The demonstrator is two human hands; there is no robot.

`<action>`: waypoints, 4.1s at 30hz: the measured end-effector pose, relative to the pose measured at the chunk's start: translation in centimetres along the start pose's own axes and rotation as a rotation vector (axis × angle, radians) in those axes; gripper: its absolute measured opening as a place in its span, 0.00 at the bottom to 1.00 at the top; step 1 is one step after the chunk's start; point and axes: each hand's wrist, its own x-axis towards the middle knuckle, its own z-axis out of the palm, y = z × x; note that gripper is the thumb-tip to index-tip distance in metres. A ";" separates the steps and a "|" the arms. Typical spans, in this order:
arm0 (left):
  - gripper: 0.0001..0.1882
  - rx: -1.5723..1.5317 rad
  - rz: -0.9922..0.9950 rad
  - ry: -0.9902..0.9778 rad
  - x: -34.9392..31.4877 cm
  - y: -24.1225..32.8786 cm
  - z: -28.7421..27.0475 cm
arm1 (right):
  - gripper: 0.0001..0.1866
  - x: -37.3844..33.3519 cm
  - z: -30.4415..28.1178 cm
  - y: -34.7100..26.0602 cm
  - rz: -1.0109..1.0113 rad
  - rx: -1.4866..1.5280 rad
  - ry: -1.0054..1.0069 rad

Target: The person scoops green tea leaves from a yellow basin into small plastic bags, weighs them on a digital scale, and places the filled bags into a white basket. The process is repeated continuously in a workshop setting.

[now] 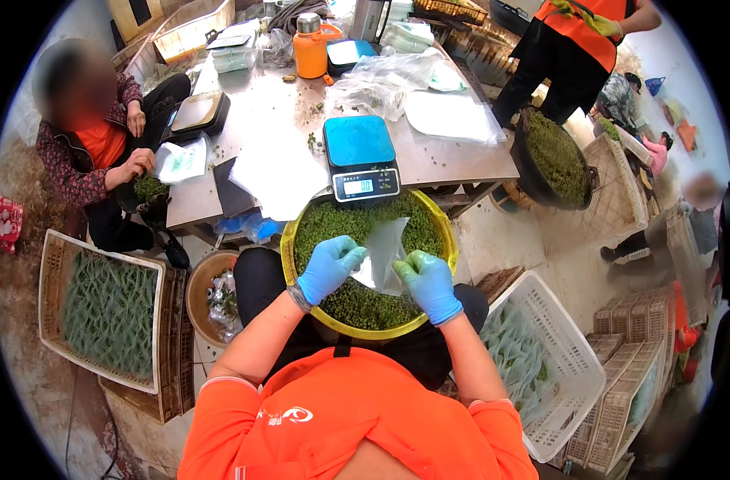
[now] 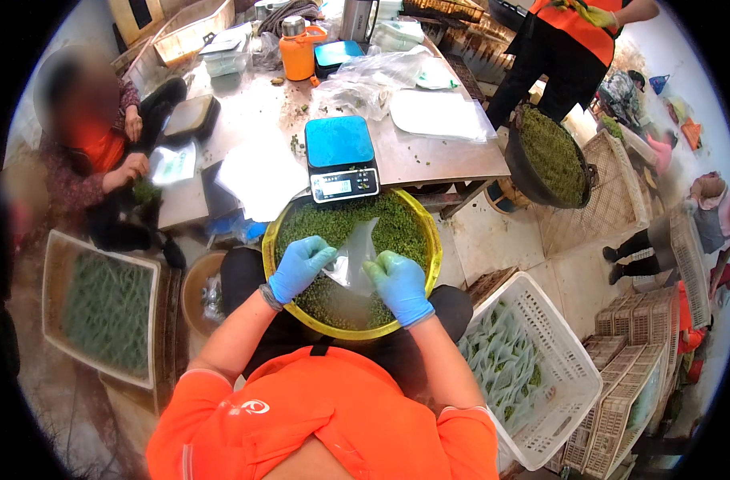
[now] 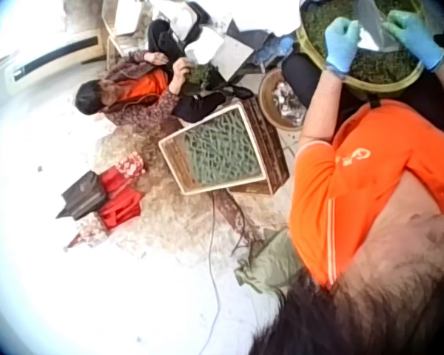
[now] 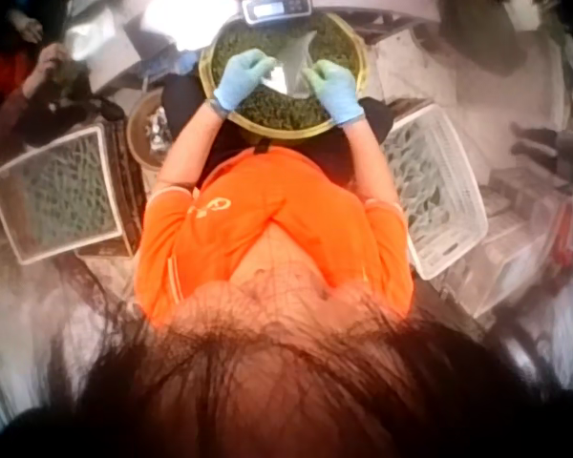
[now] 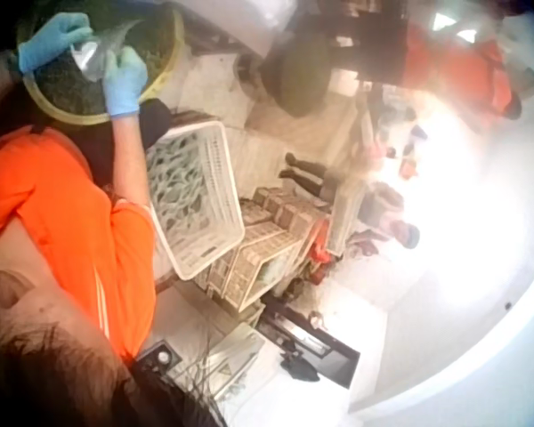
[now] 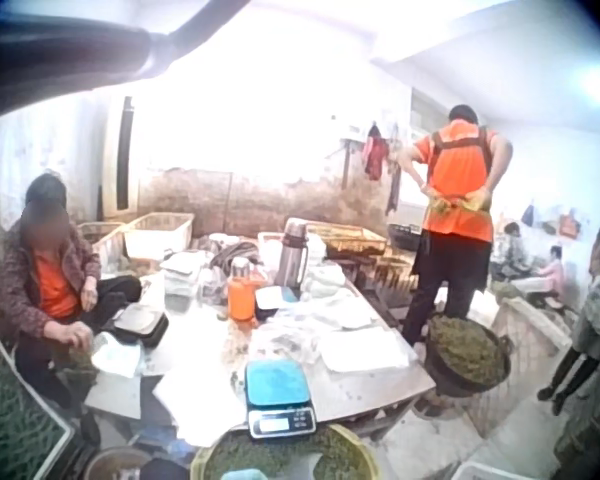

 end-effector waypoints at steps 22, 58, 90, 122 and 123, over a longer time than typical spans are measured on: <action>0.37 0.282 0.230 -0.034 -2.0 0.2 7.7 | 0.18 -1.4 2.9 2.3 0.081 0.606 0.120; 0.20 0.160 -0.128 0.193 -1.9 7.7 -6.4 | 0.25 9.7 9.2 9.0 -0.154 -0.232 -0.226; 0.12 0.499 -0.123 0.075 1.3 2.8 -2.5 | 0.37 7.4 5.1 5.3 0.057 -0.124 -0.533; 0.14 -0.041 -0.313 -0.085 4.7 -0.8 2.5 | 0.32 5.7 -2.8 -4.5 -0.166 -0.579 -0.406; 0.14 0.133 -0.174 -0.059 4.9 -2.0 3.0 | 0.32 6.5 -3.0 -4.5 -0.125 -0.599 -0.391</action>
